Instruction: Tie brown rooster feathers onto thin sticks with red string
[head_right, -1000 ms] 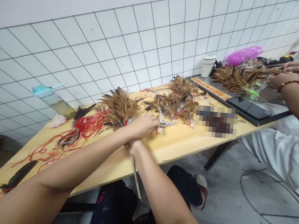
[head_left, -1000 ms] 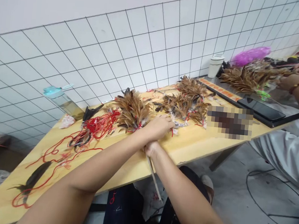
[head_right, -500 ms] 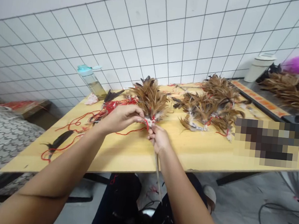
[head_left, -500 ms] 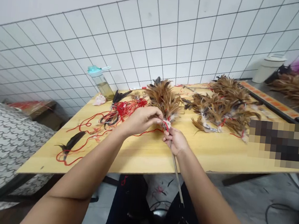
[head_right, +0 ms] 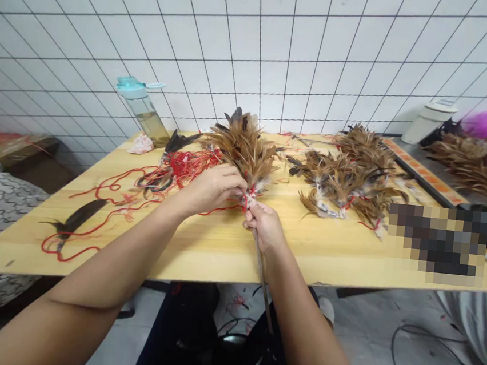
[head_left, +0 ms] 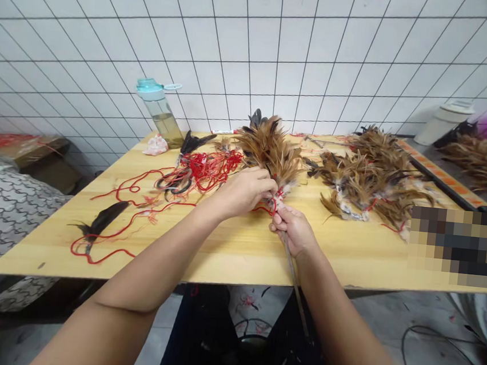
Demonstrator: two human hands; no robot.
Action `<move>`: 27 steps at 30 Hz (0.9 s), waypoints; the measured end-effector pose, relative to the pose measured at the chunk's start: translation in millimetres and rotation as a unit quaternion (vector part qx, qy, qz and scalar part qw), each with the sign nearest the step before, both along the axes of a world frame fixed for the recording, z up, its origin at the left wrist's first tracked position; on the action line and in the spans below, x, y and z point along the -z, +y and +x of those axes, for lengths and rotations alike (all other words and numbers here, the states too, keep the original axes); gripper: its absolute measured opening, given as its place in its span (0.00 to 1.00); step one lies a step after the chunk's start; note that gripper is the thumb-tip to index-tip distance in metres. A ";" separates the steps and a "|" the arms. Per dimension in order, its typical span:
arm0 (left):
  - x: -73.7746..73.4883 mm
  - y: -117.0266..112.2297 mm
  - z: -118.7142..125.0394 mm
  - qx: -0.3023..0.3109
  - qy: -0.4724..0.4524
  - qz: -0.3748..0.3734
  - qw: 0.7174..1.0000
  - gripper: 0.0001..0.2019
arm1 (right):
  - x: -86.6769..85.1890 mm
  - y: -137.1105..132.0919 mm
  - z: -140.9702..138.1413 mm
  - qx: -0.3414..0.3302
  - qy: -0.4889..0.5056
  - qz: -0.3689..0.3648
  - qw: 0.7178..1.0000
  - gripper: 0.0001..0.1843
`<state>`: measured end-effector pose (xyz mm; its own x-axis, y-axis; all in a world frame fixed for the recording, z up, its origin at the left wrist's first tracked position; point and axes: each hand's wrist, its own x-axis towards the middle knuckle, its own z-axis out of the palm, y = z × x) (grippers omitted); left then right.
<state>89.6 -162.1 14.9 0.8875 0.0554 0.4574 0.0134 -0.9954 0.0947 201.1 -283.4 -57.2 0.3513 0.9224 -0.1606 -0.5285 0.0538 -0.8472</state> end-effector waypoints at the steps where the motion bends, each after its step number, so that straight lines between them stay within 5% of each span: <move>1: 0.3 0.4 -1.0 -0.003 -0.003 0.004 1.000 0.10 | 0.0 0.2 -0.3 -0.004 -0.002 0.010 1.000 0.18; 21: -13.6 -13.1 -10.9 -0.032 0.023 0.100 0.994 0.09 | -5.0 -2.2 -5.9 -0.040 -0.109 0.064 0.991 0.24; 27: -7.8 -18.0 -10.8 -0.050 0.023 0.123 0.991 0.09 | -1.7 -0.3 -7.6 -0.027 -0.135 0.045 0.990 0.25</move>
<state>78.8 -180.1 22.7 0.9032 0.0355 0.4278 0.1117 -0.9817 -0.1543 193.4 -283.7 -55.4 0.3210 0.9470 0.0151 -0.2886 0.1130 -0.9508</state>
